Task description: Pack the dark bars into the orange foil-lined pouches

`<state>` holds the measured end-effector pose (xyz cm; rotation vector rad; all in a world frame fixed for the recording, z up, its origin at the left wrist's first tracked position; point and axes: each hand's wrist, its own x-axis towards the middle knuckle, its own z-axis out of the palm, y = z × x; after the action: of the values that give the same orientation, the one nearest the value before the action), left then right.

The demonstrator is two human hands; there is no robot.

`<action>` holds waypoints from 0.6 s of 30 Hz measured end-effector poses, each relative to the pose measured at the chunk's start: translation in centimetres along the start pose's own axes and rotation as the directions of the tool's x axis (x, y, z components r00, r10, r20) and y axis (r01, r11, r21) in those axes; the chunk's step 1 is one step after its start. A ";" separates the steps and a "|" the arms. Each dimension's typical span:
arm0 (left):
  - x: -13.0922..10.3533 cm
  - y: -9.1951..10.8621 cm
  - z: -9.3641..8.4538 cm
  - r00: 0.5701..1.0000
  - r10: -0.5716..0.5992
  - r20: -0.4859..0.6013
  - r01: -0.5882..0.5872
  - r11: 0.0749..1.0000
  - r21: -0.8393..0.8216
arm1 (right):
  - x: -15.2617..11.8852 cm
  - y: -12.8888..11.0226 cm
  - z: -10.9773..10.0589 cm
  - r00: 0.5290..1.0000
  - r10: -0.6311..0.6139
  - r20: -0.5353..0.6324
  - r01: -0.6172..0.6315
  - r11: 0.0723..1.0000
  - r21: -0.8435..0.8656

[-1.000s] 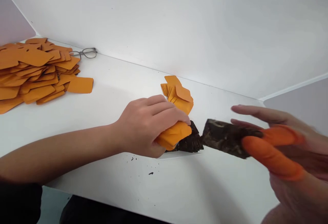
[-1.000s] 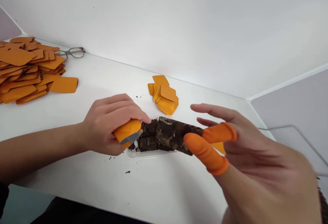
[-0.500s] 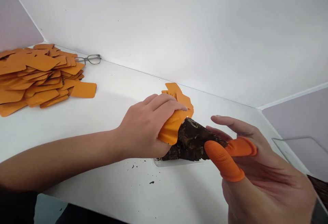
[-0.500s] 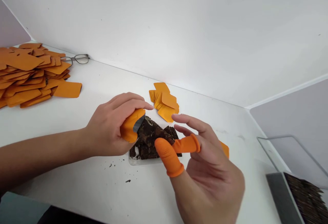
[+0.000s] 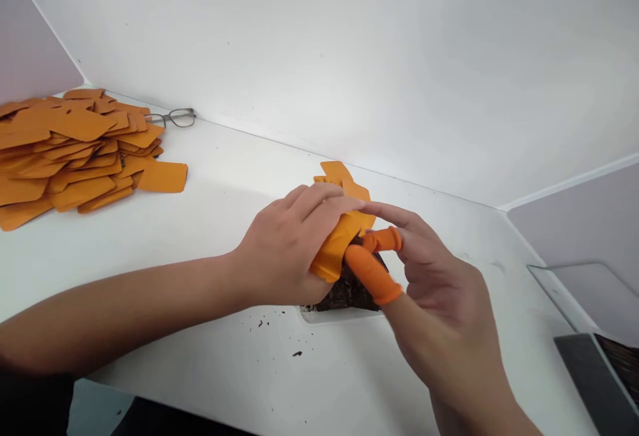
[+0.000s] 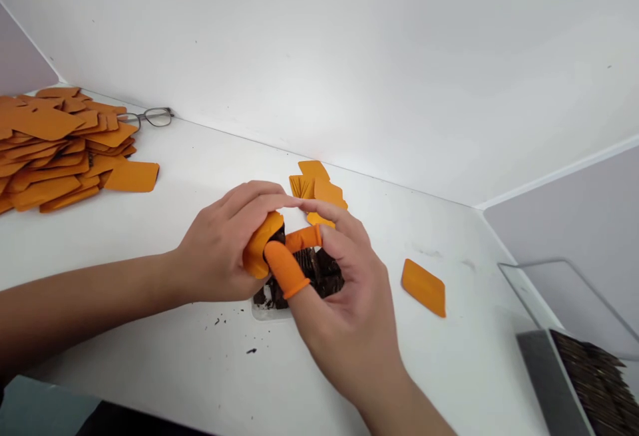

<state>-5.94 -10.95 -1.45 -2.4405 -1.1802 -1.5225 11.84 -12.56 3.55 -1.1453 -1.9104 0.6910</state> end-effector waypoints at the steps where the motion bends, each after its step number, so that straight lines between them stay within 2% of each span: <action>1: 0.0 0.0 -0.1 0.999 -0.039 0.021 0.040 0.999 -0.011 | -0.1 0.2 0.1 1.000 -0.009 0.003 0.009 0.999 0.034; 3: 0.1 -0.1 -0.3 0.991 -0.117 0.065 0.119 0.992 -0.033 | -0.5 0.8 0.3 0.995 -0.096 -0.040 0.098 0.994 0.056; 4: 0.1 -0.1 -0.4 0.986 -0.146 0.086 0.151 0.987 -0.047 | -0.7 1.2 0.4 0.980 -0.186 -0.077 0.188 0.982 0.021; 6: 0.2 -0.1 -0.4 0.974 -0.186 0.128 0.196 0.978 -0.077 | -1.1 2.1 0.6 0.917 -0.386 -0.100 0.374 0.919 -0.123; 8: 0.2 -0.1 -0.3 0.964 -0.206 0.166 0.224 0.969 -0.101 | -1.3 2.9 0.8 0.870 -0.491 -0.043 0.469 0.851 -0.237; 11: 0.1 -0.1 -0.1 0.952 -0.223 0.210 0.252 0.959 -0.127 | -1.4 3.6 0.9 0.875 -0.484 -0.021 0.461 0.845 -0.271; 18: -0.1 0.1 0.1 0.945 -0.218 0.245 0.277 0.931 -0.238 | -1.7 3.9 1.2 0.809 -0.555 -0.196 0.501 0.824 -0.266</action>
<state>-5.83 -11.05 -1.61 -2.7837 -1.4588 -1.6101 13.17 -12.35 -0.69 -0.7073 -1.9638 0.0269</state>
